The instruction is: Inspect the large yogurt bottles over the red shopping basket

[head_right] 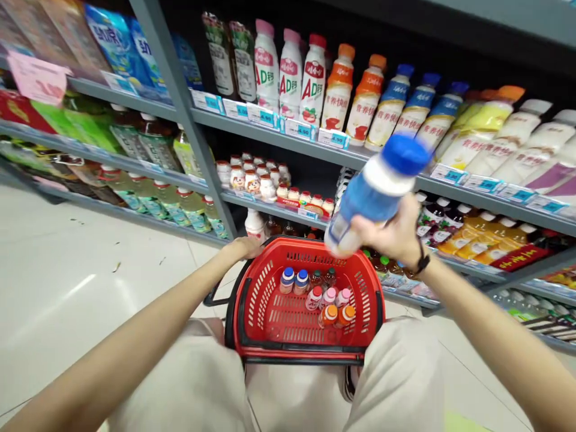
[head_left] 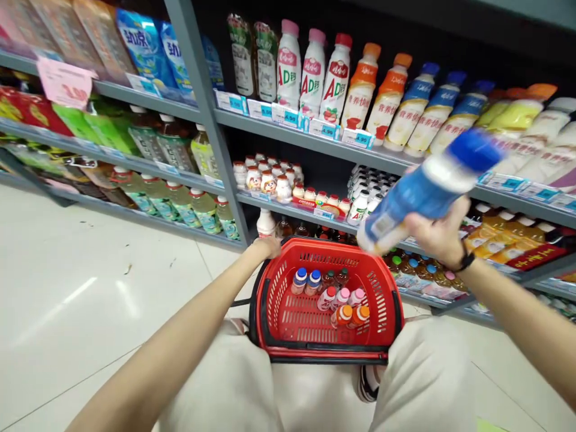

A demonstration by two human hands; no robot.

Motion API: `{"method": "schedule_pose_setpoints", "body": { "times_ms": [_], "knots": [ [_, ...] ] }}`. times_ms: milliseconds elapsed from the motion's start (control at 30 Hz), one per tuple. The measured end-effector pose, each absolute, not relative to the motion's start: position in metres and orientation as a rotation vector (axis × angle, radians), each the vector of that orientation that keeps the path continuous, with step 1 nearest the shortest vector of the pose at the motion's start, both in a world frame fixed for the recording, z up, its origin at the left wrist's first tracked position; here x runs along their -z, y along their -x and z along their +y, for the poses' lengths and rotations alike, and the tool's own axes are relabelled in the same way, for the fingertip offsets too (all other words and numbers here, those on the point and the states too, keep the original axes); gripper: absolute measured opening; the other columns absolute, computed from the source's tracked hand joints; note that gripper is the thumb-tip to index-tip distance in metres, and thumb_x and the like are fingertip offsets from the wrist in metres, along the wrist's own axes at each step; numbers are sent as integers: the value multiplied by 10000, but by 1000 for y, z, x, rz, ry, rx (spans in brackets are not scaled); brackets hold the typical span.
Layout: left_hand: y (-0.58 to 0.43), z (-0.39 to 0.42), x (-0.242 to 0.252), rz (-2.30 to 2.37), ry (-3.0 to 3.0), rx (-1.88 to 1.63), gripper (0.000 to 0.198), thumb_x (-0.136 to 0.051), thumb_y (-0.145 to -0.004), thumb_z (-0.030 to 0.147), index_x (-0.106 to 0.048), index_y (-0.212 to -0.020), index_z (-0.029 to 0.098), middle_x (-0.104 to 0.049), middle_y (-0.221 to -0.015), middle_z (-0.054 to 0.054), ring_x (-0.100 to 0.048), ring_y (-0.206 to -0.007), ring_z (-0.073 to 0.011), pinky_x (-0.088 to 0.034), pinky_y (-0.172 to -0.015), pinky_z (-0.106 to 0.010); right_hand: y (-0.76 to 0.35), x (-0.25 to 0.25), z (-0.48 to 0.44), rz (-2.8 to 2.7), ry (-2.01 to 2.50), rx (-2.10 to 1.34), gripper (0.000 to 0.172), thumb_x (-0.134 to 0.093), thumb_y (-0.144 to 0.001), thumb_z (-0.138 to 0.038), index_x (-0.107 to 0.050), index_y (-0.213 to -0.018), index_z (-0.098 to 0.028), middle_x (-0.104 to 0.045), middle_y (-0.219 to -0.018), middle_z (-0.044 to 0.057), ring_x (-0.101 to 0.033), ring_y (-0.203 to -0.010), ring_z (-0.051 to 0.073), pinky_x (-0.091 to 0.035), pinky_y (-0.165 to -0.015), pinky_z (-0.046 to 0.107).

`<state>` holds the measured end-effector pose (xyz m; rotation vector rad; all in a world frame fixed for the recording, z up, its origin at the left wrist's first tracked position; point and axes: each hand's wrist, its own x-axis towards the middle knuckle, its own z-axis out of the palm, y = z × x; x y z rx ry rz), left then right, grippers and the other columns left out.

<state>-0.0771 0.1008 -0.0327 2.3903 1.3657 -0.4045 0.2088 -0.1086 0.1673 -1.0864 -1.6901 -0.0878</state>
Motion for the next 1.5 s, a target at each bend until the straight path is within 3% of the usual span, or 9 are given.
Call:
{"method": "schedule_pose_setpoints", "body": {
  "times_ms": [67, 200, 300, 400, 667, 800, 967, 1167, 1500],
  "knots": [
    [62, 80, 13, 1286, -2368, 308, 610, -429, -1057, 531, -700, -1225, 12, -671, -1305, -331, -648, -1273, -412, -504, -1057, -516, -185, -104, -124, -1706, 1111, -177, 488, -777, -826, -598, -649, -1036, -176, -765, -917, 93, -716, -733, 199, -587, -678, 336],
    [33, 21, -14, 773, -1993, 42, 965, 90, -1022, 666, -705, -1230, 162, -750, -1253, -154, -745, -1082, -251, -589, -818, -304, -156, -5, -140, -1665, 1479, -652, 431, -783, -837, -456, -629, -1124, -174, -782, -976, 80, -729, -794, 210, -578, -735, 326],
    [19, -15, -12, 665, -1726, -109, 830, -318, -911, 878, -705, -1014, 151, -780, -1003, -149, -757, -826, -263, -556, -621, -291, -151, 28, -139, -1676, 1725, -754, 412, -781, -824, -441, -609, -1092, -180, -780, -973, 99, -737, -827, 249, -545, -758, 348],
    [13, -28, 1, 862, -1814, -291, 625, -623, -823, 789, -624, -771, 166, -703, -732, -83, -692, -638, -224, -482, -541, -275, -153, 37, -136, -1646, 1815, -807, 417, -787, -825, -491, -605, -1045, -187, -769, -943, 98, -723, -813, 252, -515, -749, 348],
    [14, -13, -10, 816, -1628, -560, 513, -648, -895, 664, -648, -816, 157, -649, -694, -30, -580, -586, -148, -448, -540, -255, -171, 50, -127, -952, 1224, -1796, 879, -530, -755, -956, -651, -1100, -156, -742, -896, 109, -704, -736, 225, -569, -730, 352],
    [24, 10, -15, 924, -1628, -760, 564, -630, -903, 684, -699, -840, 127, -678, -768, -54, -548, -632, -134, -429, -569, -245, -173, 53, -124, -822, 987, -2204, 882, -421, -854, -920, -664, -1164, -130, -756, -926, 148, -744, -848, 292, -589, -801, 433],
    [35, 35, -2, 964, -1584, -927, 585, -607, -909, 692, -624, -730, 135, -611, -684, -37, -482, -589, -110, -382, -529, -228, -161, 53, -118, -775, 894, -2191, 784, -516, -899, -832, -678, -1114, -95, -760, -944, 172, -736, -851, 265, -581, -799, 386],
    [40, 34, 8, 1076, -1698, -897, 645, -521, -908, 767, -533, -674, 166, -510, -624, -17, -417, -572, -116, -315, -501, -247, -139, 57, -125, -791, 983, -2060, 535, -848, -823, -567, -635, -1063, -138, -710, -891, 61, -655, -690, 154, -552, -621, 279],
    [43, 22, 15, 739, -1991, -723, 617, -407, -973, 715, -546, -741, 160, -568, -707, -23, -491, -650, -142, -409, -611, -258, -117, 60, -148, -781, 1395, -1893, 623, -971, -651, -477, -586, -1038, -176, -672, -842, -17, -513, -527, 63, -470, -475, 218]
  ]
}}
